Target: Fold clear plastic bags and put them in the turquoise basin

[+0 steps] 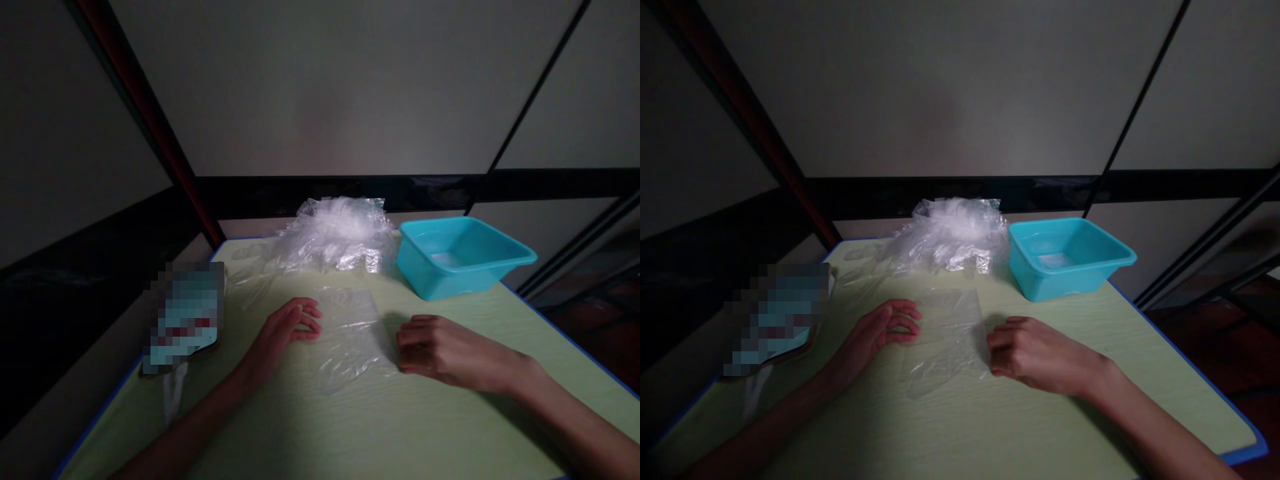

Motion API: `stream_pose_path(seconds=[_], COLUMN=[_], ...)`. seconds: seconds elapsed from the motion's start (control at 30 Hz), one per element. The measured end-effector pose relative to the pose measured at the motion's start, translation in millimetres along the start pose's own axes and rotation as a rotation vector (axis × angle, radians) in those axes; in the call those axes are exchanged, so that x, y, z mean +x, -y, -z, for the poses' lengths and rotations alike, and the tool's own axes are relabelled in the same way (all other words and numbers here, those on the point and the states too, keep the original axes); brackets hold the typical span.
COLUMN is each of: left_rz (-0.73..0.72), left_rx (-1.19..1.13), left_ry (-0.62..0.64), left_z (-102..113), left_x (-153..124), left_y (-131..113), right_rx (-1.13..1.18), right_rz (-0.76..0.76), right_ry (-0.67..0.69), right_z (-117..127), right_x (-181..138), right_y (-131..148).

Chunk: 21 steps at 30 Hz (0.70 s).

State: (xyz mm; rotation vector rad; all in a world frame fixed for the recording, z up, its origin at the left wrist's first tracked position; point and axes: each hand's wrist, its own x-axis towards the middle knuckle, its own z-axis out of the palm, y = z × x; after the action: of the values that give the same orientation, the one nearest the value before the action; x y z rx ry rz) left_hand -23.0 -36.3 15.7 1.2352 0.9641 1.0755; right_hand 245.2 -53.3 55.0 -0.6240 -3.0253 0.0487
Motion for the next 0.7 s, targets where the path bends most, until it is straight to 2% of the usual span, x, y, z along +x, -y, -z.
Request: stream_pose_path(seconds=[0.23,0.7], left_rz=[0.004,0.014], left_rx=[0.025,0.001], left_ry=[0.005,0.008], left_z=[0.5,1.2], left_x=[-0.8,-1.0], left_y=[0.0,1.0], right_rx=[-0.206,-0.245], right_rz=[0.010,0.042], right_ry=[0.006,-0.009], right_z=[-1.8,-6.1], right_x=[-2.3,0.3], right_y=[5.7,7.3])
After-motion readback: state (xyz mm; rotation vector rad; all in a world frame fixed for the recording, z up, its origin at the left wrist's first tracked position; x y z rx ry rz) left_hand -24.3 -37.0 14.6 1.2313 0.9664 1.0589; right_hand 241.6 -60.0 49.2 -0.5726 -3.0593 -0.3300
